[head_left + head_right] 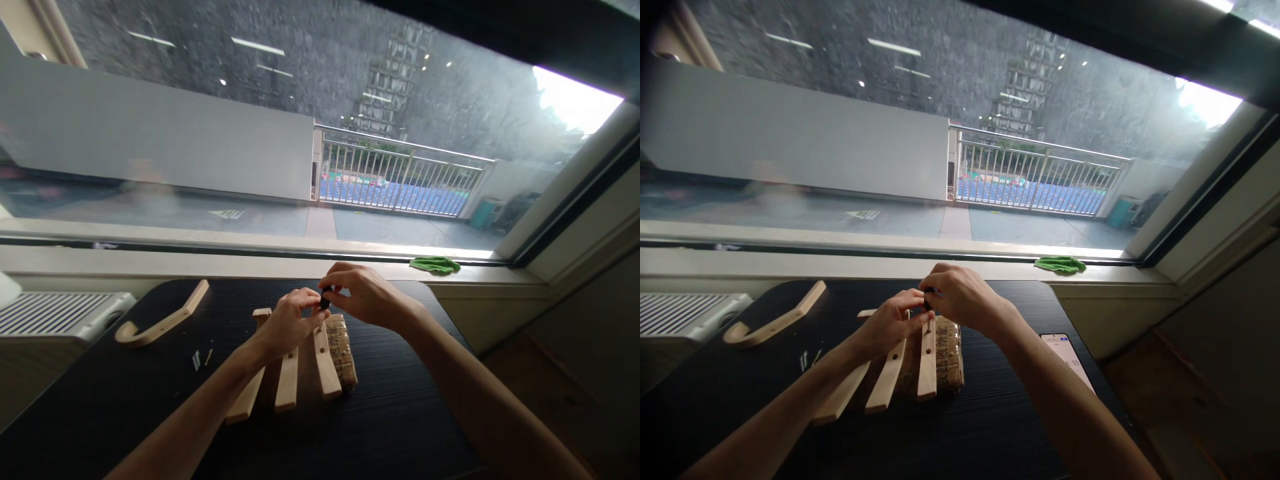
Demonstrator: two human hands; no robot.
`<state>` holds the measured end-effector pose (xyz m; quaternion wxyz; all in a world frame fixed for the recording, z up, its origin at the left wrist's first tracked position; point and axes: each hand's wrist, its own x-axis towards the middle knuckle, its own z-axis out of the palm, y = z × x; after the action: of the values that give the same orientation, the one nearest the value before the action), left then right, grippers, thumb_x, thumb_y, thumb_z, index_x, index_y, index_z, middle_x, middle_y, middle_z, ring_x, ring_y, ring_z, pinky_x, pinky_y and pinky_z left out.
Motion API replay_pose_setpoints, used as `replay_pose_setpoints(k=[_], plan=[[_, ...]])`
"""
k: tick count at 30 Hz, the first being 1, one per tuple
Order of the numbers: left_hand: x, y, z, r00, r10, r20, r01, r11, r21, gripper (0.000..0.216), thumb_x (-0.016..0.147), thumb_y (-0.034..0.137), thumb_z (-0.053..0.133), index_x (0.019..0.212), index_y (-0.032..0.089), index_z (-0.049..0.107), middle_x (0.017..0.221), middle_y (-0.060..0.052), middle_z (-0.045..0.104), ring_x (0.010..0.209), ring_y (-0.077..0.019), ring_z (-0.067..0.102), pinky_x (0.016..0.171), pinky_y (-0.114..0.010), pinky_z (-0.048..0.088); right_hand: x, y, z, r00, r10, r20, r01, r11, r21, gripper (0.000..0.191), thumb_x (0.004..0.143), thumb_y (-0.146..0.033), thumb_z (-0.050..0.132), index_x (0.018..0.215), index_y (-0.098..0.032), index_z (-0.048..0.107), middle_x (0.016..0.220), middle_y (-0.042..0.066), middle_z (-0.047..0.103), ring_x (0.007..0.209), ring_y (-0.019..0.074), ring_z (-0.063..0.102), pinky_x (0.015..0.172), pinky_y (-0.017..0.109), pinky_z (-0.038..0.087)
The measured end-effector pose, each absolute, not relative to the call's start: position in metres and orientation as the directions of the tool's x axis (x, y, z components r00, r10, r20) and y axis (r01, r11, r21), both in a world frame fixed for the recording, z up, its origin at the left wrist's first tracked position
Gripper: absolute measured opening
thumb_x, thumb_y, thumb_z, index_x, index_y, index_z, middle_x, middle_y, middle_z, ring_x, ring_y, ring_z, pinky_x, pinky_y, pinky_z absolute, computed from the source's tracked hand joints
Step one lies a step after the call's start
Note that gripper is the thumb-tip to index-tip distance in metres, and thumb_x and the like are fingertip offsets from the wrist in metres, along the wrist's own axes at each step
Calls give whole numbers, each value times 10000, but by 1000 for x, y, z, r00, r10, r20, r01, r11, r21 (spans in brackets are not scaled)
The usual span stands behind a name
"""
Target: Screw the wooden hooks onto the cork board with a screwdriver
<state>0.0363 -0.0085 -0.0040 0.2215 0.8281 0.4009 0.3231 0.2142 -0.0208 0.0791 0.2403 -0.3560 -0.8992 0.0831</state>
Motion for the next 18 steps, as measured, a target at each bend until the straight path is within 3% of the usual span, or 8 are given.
replay_pose_setpoints(k=[11, 18], plan=[[38, -13, 2, 474, 806, 355, 517, -581, 628, 144, 803, 284, 544, 847, 222, 666, 946, -25, 624, 897, -176, 552, 861, -323, 416, 214, -23, 80, -619, 710, 336, 634, 704, -320, 156, 833, -196, 521, 898, -146, 654, 854, 42, 619, 710, 101, 540, 632, 219, 376], [37, -11, -2, 451, 808, 378, 510, -581, 634, 126, 779, 269, 569, 824, 216, 673, 934, -21, 636, 860, -170, 563, 841, -316, 421, 215, -24, 81, -639, 677, 365, 601, 736, -312, 185, 833, -165, 508, 947, -166, 654, 923, 44, 628, 776, 117, 554, 685, 233, 385]])
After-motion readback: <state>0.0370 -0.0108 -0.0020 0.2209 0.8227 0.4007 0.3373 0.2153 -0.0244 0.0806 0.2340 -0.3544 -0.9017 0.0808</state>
